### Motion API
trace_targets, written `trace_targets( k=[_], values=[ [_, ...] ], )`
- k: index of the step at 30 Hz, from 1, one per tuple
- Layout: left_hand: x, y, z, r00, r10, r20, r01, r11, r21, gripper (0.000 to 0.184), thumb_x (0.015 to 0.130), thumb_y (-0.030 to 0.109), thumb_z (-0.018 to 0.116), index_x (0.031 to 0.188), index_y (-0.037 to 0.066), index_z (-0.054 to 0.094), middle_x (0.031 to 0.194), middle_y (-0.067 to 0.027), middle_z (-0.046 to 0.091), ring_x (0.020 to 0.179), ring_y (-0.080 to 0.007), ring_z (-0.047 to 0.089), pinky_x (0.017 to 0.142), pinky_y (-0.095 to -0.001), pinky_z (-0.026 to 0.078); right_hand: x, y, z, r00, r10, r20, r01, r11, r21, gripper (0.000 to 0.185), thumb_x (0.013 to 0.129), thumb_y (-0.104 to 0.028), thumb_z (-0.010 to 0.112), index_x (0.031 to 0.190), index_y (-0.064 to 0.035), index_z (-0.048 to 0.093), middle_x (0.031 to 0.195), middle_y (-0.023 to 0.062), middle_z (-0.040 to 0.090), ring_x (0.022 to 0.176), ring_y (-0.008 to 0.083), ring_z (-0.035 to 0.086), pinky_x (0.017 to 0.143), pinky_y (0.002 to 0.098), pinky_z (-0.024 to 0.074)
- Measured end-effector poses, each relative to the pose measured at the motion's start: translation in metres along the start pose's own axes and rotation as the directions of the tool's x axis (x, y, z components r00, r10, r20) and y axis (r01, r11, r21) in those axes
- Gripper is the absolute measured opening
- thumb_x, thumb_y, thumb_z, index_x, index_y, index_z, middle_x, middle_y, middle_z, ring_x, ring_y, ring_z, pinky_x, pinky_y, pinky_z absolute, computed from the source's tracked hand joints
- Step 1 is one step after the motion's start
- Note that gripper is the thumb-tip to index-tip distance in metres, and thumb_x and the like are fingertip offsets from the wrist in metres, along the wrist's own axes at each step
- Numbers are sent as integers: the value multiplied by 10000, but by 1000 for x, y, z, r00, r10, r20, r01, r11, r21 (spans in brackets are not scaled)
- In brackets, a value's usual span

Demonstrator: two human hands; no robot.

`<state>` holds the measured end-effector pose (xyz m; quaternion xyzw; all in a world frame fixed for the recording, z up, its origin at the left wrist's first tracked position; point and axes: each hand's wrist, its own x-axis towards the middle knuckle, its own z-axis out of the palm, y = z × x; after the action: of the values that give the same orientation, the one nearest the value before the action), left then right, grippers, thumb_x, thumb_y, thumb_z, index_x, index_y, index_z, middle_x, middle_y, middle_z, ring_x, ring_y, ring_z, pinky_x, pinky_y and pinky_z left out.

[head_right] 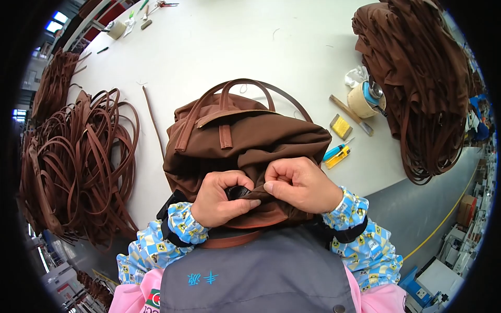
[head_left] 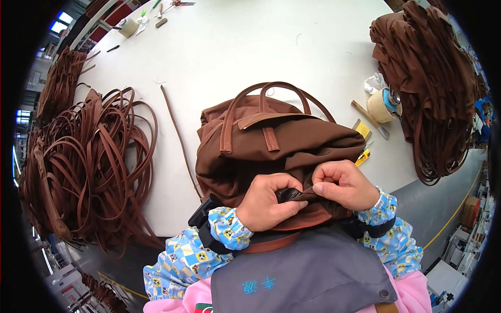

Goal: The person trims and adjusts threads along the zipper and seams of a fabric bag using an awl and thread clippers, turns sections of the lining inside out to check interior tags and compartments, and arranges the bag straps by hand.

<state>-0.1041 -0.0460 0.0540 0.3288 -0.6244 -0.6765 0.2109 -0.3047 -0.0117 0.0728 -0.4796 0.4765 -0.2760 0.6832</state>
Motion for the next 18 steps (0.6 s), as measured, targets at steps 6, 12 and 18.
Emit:
trace_targets(
  k=[6,12,18],
  values=[
    [-1,1,1,1000,-24,-8,24,998,-54,171,694,107,688,771,-5,584,621,-10,535,590,-47,461,528,-225,409,-9,-15,19,914,-331,-234,152,815,-559,109,675,-18,608,760,-50,547,585,77,505,454,198,463,435,293,370],
    [-1,-1,3,999,-3,-35,0,994,-110,171,694,111,687,766,-5,584,618,-13,538,592,-46,467,533,-222,417,-12,-16,31,686,-726,-51,300,346,-889,218,584,-24,636,795,-53,591,711,48,542,549,197,519,477,289,430],
    [-1,2,6,990,122,-67,-118,991,68,162,657,88,662,764,-16,598,657,-100,586,582,-151,561,555,-260,444,-8,-12,33,709,-705,12,307,293,-905,223,591,-25,622,809,-18,576,712,57,534,560,188,525,492,292,443]
  ],
)
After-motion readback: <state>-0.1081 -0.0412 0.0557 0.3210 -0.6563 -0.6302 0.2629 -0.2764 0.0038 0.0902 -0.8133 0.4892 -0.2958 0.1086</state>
